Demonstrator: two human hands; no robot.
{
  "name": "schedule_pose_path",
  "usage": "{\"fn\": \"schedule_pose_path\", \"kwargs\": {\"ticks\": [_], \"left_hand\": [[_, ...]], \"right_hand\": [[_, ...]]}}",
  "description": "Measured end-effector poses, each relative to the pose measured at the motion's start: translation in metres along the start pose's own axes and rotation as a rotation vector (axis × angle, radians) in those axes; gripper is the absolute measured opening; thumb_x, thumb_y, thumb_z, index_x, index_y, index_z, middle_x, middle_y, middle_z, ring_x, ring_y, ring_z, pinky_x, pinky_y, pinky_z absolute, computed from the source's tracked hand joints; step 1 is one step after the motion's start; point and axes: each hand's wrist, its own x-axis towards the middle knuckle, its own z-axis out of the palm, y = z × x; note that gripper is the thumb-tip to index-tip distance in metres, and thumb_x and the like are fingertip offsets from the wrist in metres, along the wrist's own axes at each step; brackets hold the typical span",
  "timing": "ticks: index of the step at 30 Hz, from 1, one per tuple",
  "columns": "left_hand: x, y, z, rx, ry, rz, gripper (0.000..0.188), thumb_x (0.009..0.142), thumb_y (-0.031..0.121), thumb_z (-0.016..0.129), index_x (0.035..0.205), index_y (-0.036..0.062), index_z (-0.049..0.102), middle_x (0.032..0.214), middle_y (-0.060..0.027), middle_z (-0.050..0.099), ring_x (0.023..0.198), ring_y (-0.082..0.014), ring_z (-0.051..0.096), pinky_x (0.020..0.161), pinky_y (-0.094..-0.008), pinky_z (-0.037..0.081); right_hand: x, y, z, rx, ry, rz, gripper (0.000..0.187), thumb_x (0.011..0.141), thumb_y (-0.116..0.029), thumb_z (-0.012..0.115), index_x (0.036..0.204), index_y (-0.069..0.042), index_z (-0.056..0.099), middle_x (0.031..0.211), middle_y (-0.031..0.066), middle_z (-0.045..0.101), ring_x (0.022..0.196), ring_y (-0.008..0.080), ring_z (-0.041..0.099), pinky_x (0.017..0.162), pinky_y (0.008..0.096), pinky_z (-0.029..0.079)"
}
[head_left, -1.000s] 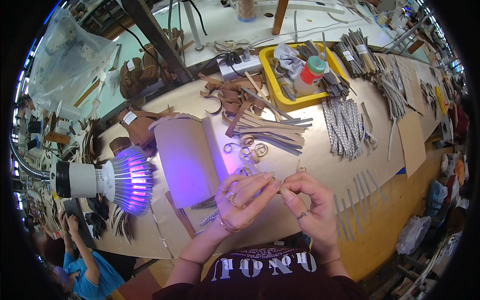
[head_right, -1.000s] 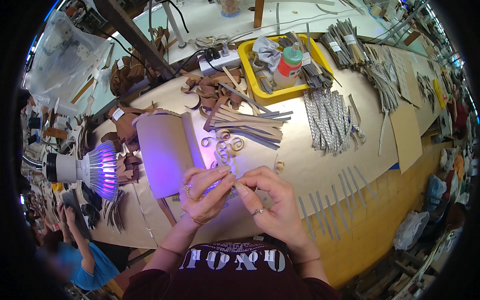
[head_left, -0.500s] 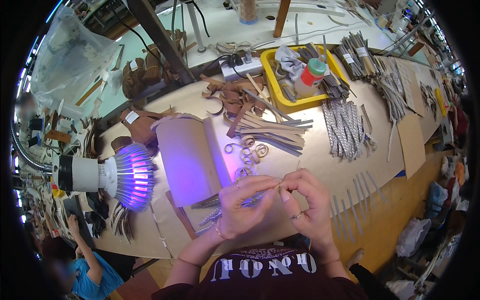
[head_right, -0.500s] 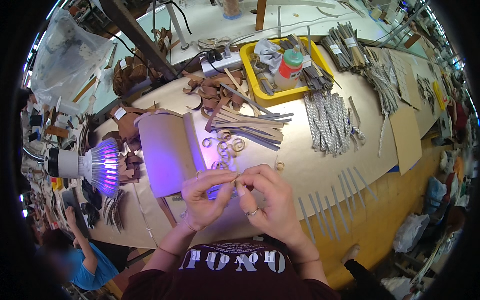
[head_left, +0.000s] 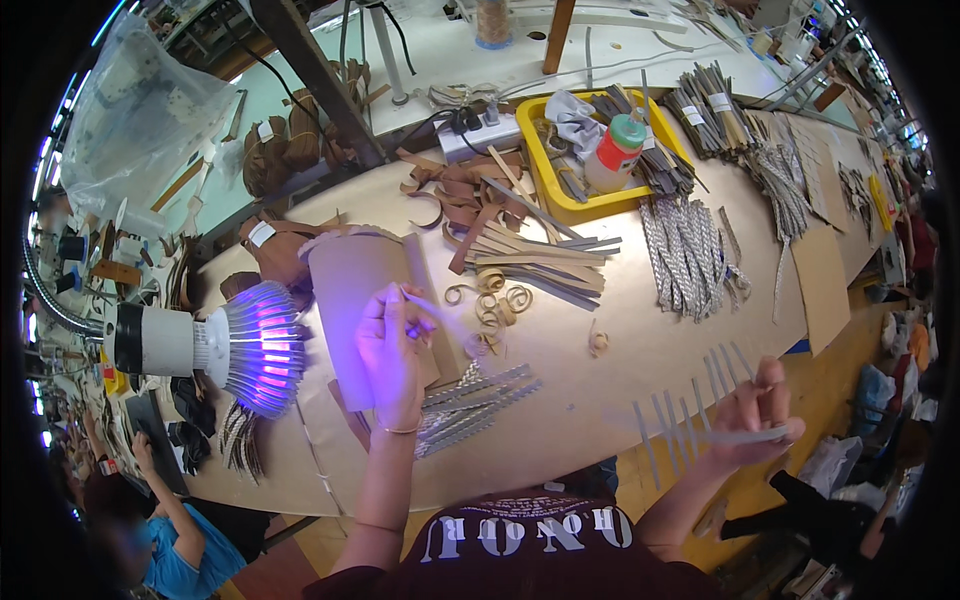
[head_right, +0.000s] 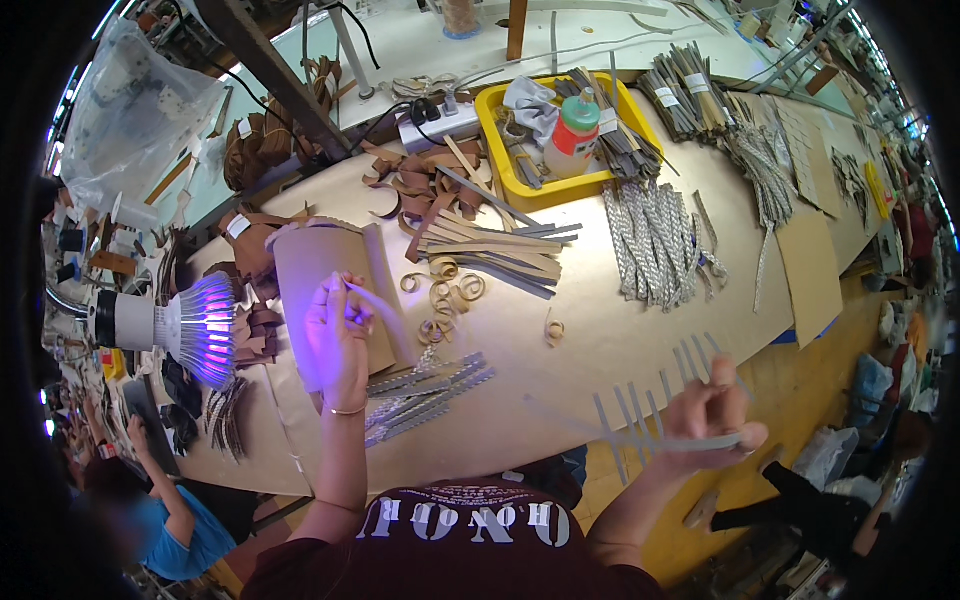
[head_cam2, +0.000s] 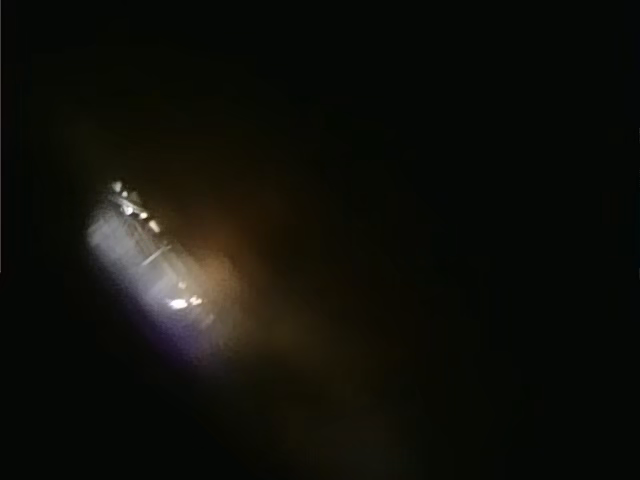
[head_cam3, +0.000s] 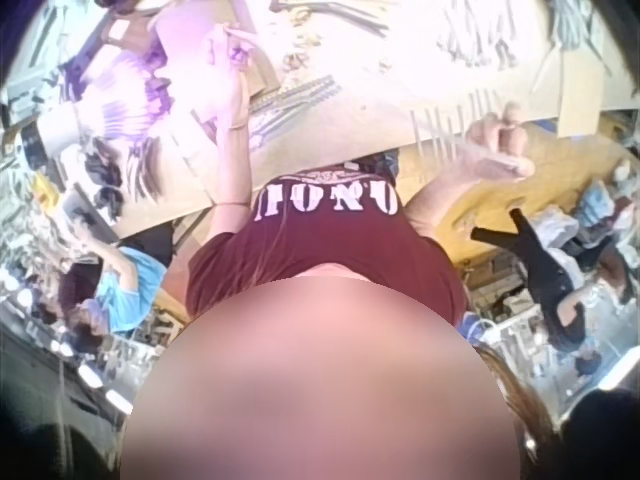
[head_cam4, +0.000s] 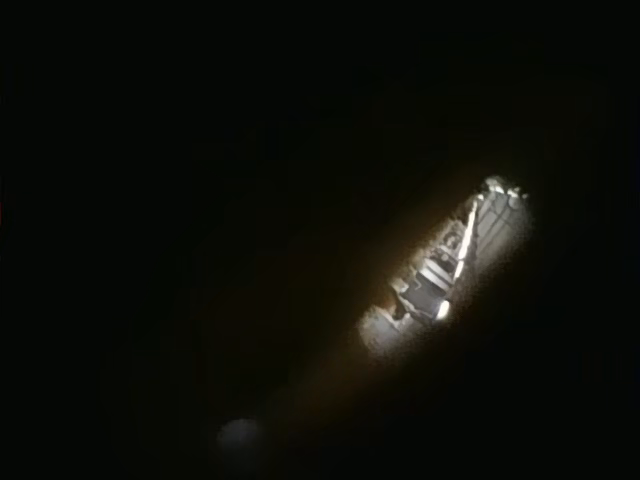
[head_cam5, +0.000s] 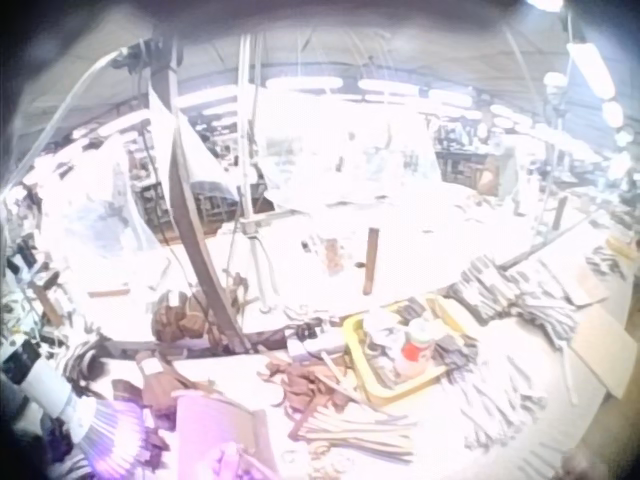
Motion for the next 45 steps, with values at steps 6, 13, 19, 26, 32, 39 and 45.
{"fn": "schedule_pose_path", "kwargs": {"ticks": [6,13,19,26,32,39,45], "left_hand": [[-0.003,-0.016,0.021,0.931,-0.002,0.638,0.039,0.092,0.013,0.067,0.126,-0.0009,0.055,0.109,-0.0141,0.067,0.097,-0.0271,0.065,0.087,-0.0383,0.050],[-0.047,-0.015,0.023,1.112,-0.550,0.113,0.047,0.098,0.022,0.061,0.137,-0.0021,0.049,0.108,-0.0203,0.069,0.089,-0.0289,0.069,0.080,-0.0372,0.054],[-0.078,-0.028,0.044,0.080,-0.888,-0.826,0.045,0.105,0.032,0.047,0.128,-0.0057,0.053,0.104,-0.0178,0.069,0.071,-0.0153,0.068,0.060,-0.0253,0.057],[-0.079,-0.047,0.060,0.179,-0.862,-0.613,0.035,0.105,0.020,0.045,0.121,-0.0096,0.057,0.102,-0.0218,0.070,0.064,-0.0163,0.068,0.051,-0.0240,0.056],[-0.117,-0.063,0.072,0.077,-0.995,-0.642,0.032,0.104,0.018,0.049,0.123,-0.0059,0.060,0.116,-0.0158,0.068,0.064,-0.0093,0.064,0.053,-0.0204,0.050],[-0.138,-0.098,0.095,0.369,-0.906,-0.218,0.039,0.095,0.012,0.063,0.132,0.0019,0.058,0.132,-0.0143,0.060,0.071,-0.0104,0.063,0.060,-0.0252,0.052],[-0.122,-0.111,0.094,0.894,-0.994,0.618,0.054,0.082,-0.004,0.064,0.133,0.0127,0.059,0.147,-0.0215,0.042,0.109,-0.0342,0.058,0.090,-0.0426,0.048]], "right_hand": [[-0.012,-0.014,-0.012,0.157,-0.020,0.023,0.025,0.082,-0.021,0.056,0.070,0.000,0.049,0.134,0.0295,0.050,0.059,0.0274,0.066,0.040,0.0327,0.048],[-0.021,0.025,0.006,-0.262,0.105,0.096,0.025,0.081,-0.017,0.057,0.078,0.008,0.058,0.118,0.0427,0.055,0.078,0.0420,0.072,0.073,0.0363,0.059],[-0.037,0.015,0.027,-0.636,-0.186,0.364,0.009,0.075,-0.005,0.060,0.071,0.003,0.061,0.108,0.0327,0.066,0.082,0.0336,0.074,0.070,0.0348,0.058],[-0.068,-0.020,0.025,-0.846,-0.248,0.572,0.018,0.075,-0.016,0.077,0.071,-0.002,0.066,0.113,0.0201,0.070,0.079,0.0224,0.070,0.069,0.0300,0.054],[-0.081,0.016,0.019,-1.652,0.267,0.375,0.025,0.089,-0.026,0.071,0.086,-0.001,0.069,0.084,0.0119,0.067,0.067,0.0214,0.064,0.068,0.0318,0.052],[-0.107,0.009,0.011,-1.214,0.565,0.844,0.030,0.099,-0.025,0.059,0.087,0.001,0.067,0.073,0.0028,0.064,0.067,0.0102,0.056,0.064,0.0270,0.047],[-0.110,0.002,-0.002,-1.688,0.661,0.999,0.036,0.097,-0.031,0.055,0.082,-0.002,0.070,0.066,0.0148,0.065,0.064,0.0321,0.064,0.065,0.0408,0.048]]}}
